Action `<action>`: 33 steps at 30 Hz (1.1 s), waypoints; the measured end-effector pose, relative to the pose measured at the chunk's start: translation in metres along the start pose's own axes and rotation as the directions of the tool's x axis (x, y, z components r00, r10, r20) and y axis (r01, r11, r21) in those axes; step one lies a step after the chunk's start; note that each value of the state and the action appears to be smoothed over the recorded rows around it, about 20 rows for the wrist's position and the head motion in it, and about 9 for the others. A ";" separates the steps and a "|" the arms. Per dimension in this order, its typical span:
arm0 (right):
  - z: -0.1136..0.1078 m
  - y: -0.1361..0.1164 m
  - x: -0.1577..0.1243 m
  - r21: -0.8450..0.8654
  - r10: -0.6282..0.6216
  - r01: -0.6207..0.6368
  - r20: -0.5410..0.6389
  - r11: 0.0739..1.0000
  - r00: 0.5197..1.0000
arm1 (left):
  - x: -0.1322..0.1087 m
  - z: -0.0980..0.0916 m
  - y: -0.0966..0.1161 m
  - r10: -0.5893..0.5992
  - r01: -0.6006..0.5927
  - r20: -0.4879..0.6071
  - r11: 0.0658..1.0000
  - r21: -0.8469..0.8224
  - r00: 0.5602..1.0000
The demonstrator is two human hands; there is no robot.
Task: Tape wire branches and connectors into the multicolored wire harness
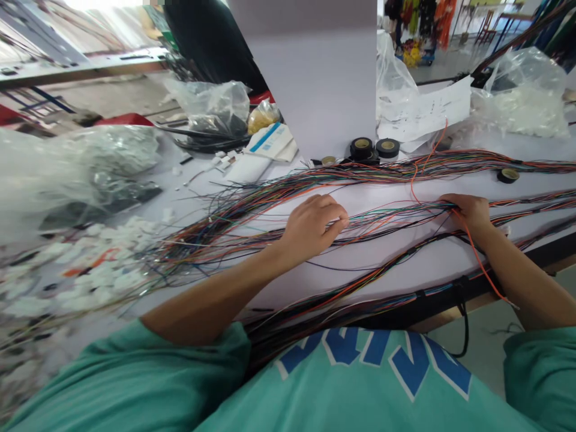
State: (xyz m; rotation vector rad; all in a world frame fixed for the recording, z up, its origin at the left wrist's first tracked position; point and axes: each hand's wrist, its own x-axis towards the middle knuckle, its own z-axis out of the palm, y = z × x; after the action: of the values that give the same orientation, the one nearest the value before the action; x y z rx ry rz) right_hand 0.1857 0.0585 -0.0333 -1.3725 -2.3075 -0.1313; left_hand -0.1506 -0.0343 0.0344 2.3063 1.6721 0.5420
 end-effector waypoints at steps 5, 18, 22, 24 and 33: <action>-0.002 -0.003 0.000 0.004 0.003 -0.003 0.004 1.000 1.000 | 0.010 0.006 0.015 -0.077 0.098 0.120 0.979 -0.181 0.990; -0.004 -0.008 0.002 -0.030 0.077 -0.075 0.082 0.997 0.994 | 0.035 0.015 0.020 -0.153 0.327 0.409 0.857 -0.398 0.899; -0.003 -0.007 0.002 -0.021 0.038 -0.037 0.054 0.999 0.998 | 0.039 0.020 0.025 -0.097 0.281 0.430 0.878 -0.387 0.897; -0.003 -0.006 0.002 -0.018 0.031 -0.030 0.052 0.999 0.998 | 0.041 0.024 0.026 -0.087 0.281 0.431 0.868 -0.410 0.898; 0.002 -0.006 0.000 -0.032 0.035 -0.034 0.044 0.999 0.998 | 0.045 0.026 0.023 -0.117 0.347 0.329 0.419 -0.839 0.937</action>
State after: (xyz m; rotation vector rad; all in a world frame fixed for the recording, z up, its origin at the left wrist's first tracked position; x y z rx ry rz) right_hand 0.1802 0.0566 -0.0338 -1.4435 -2.3259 -0.1276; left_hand -0.1070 0.0014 0.0269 1.2459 1.1069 0.8092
